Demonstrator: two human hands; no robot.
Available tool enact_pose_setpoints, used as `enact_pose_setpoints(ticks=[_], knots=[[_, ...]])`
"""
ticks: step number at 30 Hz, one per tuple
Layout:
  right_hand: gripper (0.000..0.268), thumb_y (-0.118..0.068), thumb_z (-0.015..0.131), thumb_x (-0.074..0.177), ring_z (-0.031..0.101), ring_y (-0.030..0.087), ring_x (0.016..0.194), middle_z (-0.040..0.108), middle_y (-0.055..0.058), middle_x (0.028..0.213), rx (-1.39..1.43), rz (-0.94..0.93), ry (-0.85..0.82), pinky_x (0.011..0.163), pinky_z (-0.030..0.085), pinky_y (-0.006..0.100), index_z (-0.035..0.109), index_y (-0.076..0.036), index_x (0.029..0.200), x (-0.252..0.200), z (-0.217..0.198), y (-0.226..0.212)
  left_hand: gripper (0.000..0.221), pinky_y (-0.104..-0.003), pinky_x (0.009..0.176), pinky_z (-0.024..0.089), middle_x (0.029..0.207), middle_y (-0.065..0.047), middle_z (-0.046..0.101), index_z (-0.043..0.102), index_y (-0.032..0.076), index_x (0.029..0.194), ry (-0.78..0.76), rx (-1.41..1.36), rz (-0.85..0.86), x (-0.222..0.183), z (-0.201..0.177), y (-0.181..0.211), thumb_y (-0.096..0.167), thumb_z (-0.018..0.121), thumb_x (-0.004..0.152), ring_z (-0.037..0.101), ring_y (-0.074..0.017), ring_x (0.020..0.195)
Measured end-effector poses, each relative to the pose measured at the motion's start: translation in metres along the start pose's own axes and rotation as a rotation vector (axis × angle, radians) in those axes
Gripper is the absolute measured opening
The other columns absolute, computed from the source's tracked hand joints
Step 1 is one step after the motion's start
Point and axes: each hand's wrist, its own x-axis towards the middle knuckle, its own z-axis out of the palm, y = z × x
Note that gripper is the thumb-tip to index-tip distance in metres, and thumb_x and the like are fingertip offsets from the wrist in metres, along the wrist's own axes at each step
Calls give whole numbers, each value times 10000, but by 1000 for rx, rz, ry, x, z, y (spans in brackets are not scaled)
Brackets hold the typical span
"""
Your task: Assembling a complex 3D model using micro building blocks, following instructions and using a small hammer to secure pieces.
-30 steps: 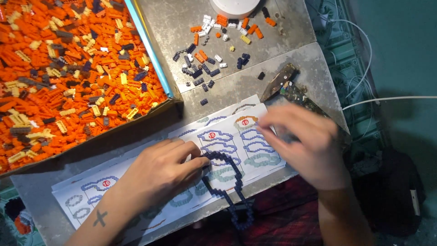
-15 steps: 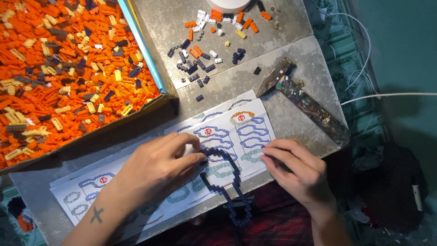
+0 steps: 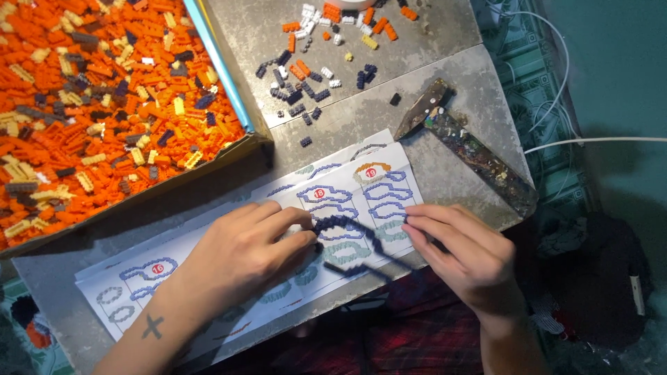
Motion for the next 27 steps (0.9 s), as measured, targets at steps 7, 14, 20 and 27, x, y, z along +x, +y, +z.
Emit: enact_pose_setpoints(ticks=[7,14,20,27], knots=[[216,65,911,818,802,183,906,862,145,1140,103,-57,32,818,669,274,841,38,1021,-8,15,-19,162,-368,766,598,1097,-66,756,750,110,1012,28,6,10,-1,5,4,245,839,1002,726,-210,861],[208,29,931,784,768,228,916,861,109,1095,126,-125,-23,843,635,336,820,11,959,-4,41,-47,153,-367,718,555,1120,-67,725,749,112,995,-15,-19,9,-4,6,4,248,819,1003,697,-212,816],[213,26,949,772,717,219,914,866,83,1075,93,-68,-15,872,581,334,836,4,951,-5,57,-63,137,-370,730,541,1144,-62,710,746,108,998,14,-63,2,-7,6,1,227,813,1004,696,-221,825],[226,48,940,767,703,218,926,864,91,1091,49,-31,0,894,590,339,853,10,971,-10,65,-62,113,-378,723,532,1156,-63,699,735,115,991,28,-58,8,-9,8,-1,208,796,971,693,-225,827]])
